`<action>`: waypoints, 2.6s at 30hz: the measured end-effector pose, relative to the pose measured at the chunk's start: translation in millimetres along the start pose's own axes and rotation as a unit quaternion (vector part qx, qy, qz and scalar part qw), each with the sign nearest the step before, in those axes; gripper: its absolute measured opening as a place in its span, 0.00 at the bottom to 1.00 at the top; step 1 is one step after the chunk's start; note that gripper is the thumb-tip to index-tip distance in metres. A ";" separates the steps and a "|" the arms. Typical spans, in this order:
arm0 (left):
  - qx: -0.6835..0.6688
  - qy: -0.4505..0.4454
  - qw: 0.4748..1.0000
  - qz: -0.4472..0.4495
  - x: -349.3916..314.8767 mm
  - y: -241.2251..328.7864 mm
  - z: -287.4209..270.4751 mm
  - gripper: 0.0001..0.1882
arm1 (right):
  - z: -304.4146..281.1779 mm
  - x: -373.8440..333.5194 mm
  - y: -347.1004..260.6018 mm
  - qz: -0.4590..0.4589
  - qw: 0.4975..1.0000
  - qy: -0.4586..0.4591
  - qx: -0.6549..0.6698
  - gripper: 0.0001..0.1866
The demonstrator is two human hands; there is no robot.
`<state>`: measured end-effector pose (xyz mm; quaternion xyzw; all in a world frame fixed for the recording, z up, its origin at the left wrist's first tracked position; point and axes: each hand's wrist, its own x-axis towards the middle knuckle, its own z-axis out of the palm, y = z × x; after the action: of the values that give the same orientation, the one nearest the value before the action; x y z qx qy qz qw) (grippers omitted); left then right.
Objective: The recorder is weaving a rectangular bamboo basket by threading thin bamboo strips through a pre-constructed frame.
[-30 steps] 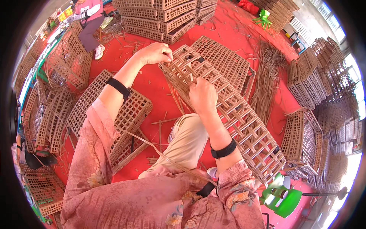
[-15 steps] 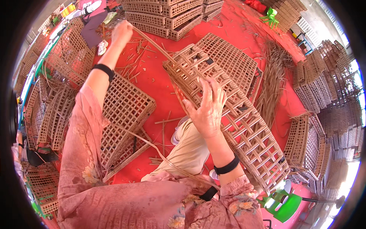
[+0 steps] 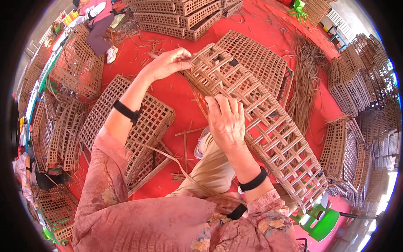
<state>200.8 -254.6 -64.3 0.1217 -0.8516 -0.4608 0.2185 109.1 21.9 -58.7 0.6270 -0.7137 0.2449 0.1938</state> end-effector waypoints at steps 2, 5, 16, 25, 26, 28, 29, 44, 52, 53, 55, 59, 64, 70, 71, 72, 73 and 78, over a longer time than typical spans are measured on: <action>-0.061 -0.009 0.997 -0.045 3.2 6.4 1.1 0.23 | 4.3 -0.5 0.0 0.001 1.000 0.002 -0.022 0.17; 0.006 -0.078 0.974 -0.211 6.8 11.5 -3.1 0.20 | 5.1 -1.7 3.0 -0.013 0.997 0.004 -0.080 0.16; -0.046 -0.086 0.994 -0.047 33.9 109.7 37.2 0.24 | -82.8 11.0 18.7 0.018 0.990 0.138 -0.031 0.20; 0.001 -0.181 0.980 0.080 57.0 213.6 79.4 0.23 | -125.2 19.7 39.4 0.098 0.972 0.194 -0.089 0.19; 0.006 -0.187 0.979 0.078 55.2 221.9 83.1 0.22 | -132.6 15.7 41.3 0.092 0.969 0.208 -0.102 0.20; 0.006 -0.194 0.977 0.085 57.4 236.6 94.0 0.22 | -150.3 7.1 49.9 0.084 0.971 0.194 -0.109 0.20; 0.006 -0.199 0.976 0.089 57.6 243.3 100.2 0.22 | -159.6 2.5 54.2 0.076 0.975 0.178 -0.113 0.21; 0.085 -0.062 0.981 0.164 52.9 192.2 124.0 0.24 | -207.5 -58.1 95.0 -0.039 0.955 0.239 -0.170 0.17; 0.074 -0.051 0.949 -0.303 -41.6 -48.9 138.5 0.20 | -246.9 -93.7 134.5 0.010 0.937 0.291 -0.193 0.21; 0.074 -0.054 0.946 -0.310 -47.6 -67.5 153.4 0.20 | -247.3 -99.6 137.4 0.031 0.933 0.302 -0.193 0.22; 0.088 -0.085 0.930 -0.347 -54.0 -97.3 183.9 0.21 | -250.5 -107.5 152.0 0.022 0.933 0.312 -0.176 0.22; 0.241 -0.038 0.910 -0.335 -76.4 -178.4 229.1 0.23 | -239.7 -107.6 152.4 0.010 0.935 0.350 -0.057 0.23; 0.248 -0.066 0.860 -0.442 -53.2 -197.2 263.7 0.31 | -277.6 -125.2 159.4 -0.072 0.915 0.319 -0.237 0.23; 0.100 0.191 0.907 -0.363 -164.8 -354.6 194.2 0.23 | -208.6 -56.8 104.2 0.014 0.959 0.277 -0.062 0.20; 0.282 0.160 0.878 -0.352 -119.3 -317.7 243.2 0.29 | -201.7 -55.6 100.6 0.040 0.967 0.225 -0.110 0.19; 0.292 0.226 0.864 -0.341 -129.7 -320.8 225.0 0.30 | -191.9 -40.1 91.9 0.032 0.970 0.214 -0.113 0.19; 0.304 0.291 0.845 -0.330 -136.6 -326.1 201.1 0.31 | -175.4 -25.8 87.5 -0.003 0.971 0.227 -0.081 0.18; -0.076 0.294 0.865 -0.400 -127.1 -209.4 151.1 0.28 | -70.0 18.5 37.6 -0.019 0.980 0.193 -0.044 0.13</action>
<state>240.0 -206.5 -345.3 0.5646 -0.5882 -0.5150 0.2646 67.2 52.1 4.4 0.5725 -0.6607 0.3255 0.3602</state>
